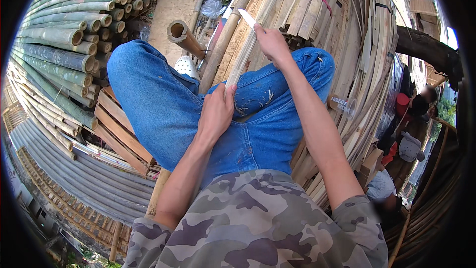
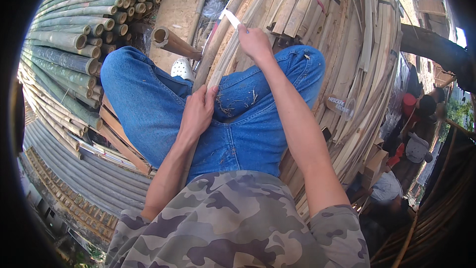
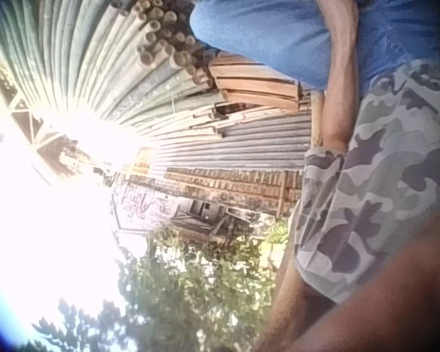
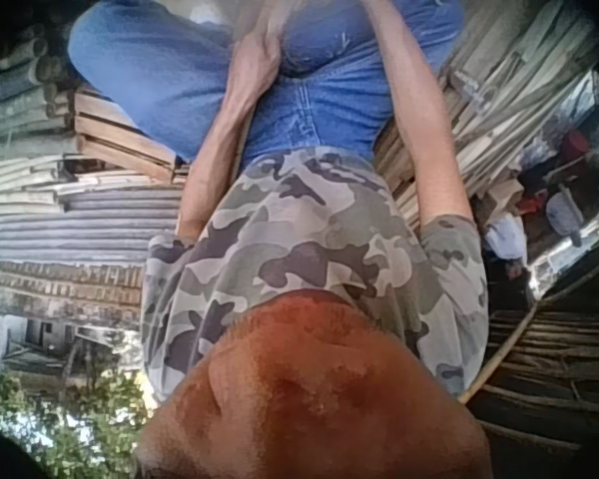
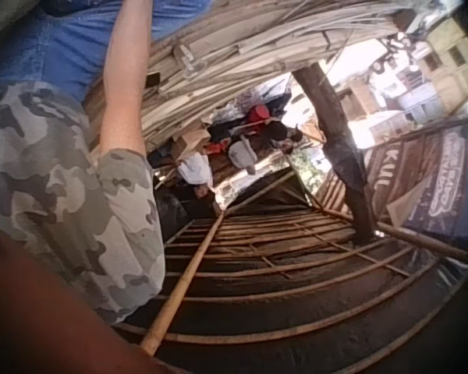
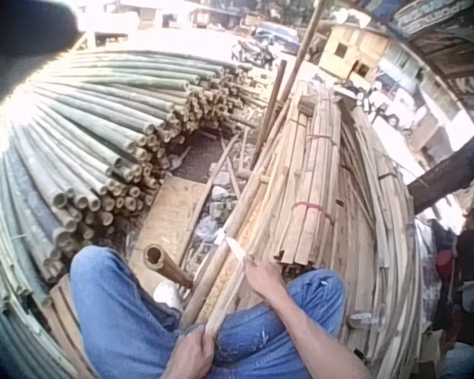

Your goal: Whittling or shaving a long piece of bamboo with a knife while sitting in a workshop.

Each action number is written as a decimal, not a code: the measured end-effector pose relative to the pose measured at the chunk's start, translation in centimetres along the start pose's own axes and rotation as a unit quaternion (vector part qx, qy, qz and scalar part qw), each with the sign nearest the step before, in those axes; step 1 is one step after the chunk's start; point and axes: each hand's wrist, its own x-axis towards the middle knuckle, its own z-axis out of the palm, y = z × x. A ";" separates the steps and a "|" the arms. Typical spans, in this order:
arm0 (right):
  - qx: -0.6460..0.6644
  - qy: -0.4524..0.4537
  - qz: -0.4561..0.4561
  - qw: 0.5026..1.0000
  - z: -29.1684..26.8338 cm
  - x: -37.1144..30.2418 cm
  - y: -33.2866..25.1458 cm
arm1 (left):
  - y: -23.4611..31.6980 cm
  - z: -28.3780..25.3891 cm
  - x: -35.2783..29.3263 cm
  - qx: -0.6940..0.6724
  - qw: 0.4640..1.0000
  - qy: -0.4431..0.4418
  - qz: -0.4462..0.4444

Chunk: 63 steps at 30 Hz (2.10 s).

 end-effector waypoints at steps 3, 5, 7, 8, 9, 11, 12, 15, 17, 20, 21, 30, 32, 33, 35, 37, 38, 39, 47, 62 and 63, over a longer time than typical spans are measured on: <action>0.019 0.000 0.014 1.000 0.5 0.0 0.3 | 0.1 0.2 0.1 -0.017 1.000 -0.002 -0.002; 0.030 0.008 0.022 0.999 0.7 -0.2 0.3 | 0.0 0.2 0.1 -0.040 0.999 -0.022 -0.023; 0.052 0.004 0.030 0.998 0.6 -0.5 0.2 | -0.4 0.3 0.2 -0.036 0.999 -0.017 -0.018; 0.052 0.005 0.032 0.998 0.5 -0.7 0.2 | -0.4 0.4 0.2 -0.032 0.999 -0.013 -0.011; 0.055 -0.006 0.037 0.998 0.5 -0.9 0.2 | -0.4 0.4 0.3 -0.032 0.999 -0.015 -0.010; 0.057 -0.016 0.042 0.997 0.7 -2.3 0.0 | -0.4 0.4 0.3 -0.033 0.999 -0.006 -0.015; 0.032 0.000 0.014 0.999 1.4 -4.0 -0.4 | -0.4 0.4 0.2 -0.035 0.999 -0.006 -0.017; -0.006 0.043 -0.021 0.999 2.7 -5.2 -0.4 | -0.1 0.0 0.3 -0.021 1.000 -0.008 -0.005; 0.030 0.003 -0.020 0.999 2.2 -5.1 0.0 | -0.2 0.1 0.1 -0.028 1.000 -0.011 -0.010; 0.027 0.017 -0.005 0.999 0.3 -3.0 0.2 | 0.1 0.0 -0.1 -0.037 0.999 -0.003 -0.008; 0.038 0.021 0.020 0.999 -0.5 -2.0 0.2 | 0.1 0.1 0.0 -0.039 0.999 -0.001 -0.007; -0.051 0.015 -0.052 0.997 0.3 -0.6 0.5 | 0.0 0.2 -0.1 -0.029 1.000 0.002 -0.008; -0.047 0.003 -0.045 0.998 0.0 -0.9 0.4 | 0.0 0.3 0.0 -0.027 1.000 -0.001 -0.006; -0.043 -0.008 -0.040 0.998 -0.2 -1.1 0.4 | 0.0 0.2 0.0 -0.028 1.000 -0.002 -0.007; -0.038 -0.011 -0.028 0.999 -0.4 -2.0 0.2 | 0.2 0.2 0.0 -0.029 0.999 -0.007 -0.017; -0.032 -0.014 -0.016 0.999 -0.4 -2.6 0.6 | 0.4 0.2 0.0 -0.031 0.999 -0.008 -0.020; -0.032 0.012 -0.032 0.999 0.0 -2.9 0.9 | 0.3 0.1 0.0 -0.034 0.999 -0.009 -0.024; -0.031 0.038 -0.049 0.998 0.2 -3.2 1.2 | 0.3 0.2 0.0 -0.034 0.999 -0.011 -0.023; -0.037 -0.024 -0.019 0.999 0.2 -7.1 0.2 | -1.0 0.9 0.2 -0.015 0.999 0.033 0.015; -0.015 0.048 -0.060 0.997 -1.1 1.7 2.1 | -1.0 0.8 0.2 -0.044 0.999 0.015 0.023; -0.012 0.055 -0.041 0.998 -0.9 1.4 2.1 | -1.1 0.8 0.1 -0.044 0.999 0.014 0.019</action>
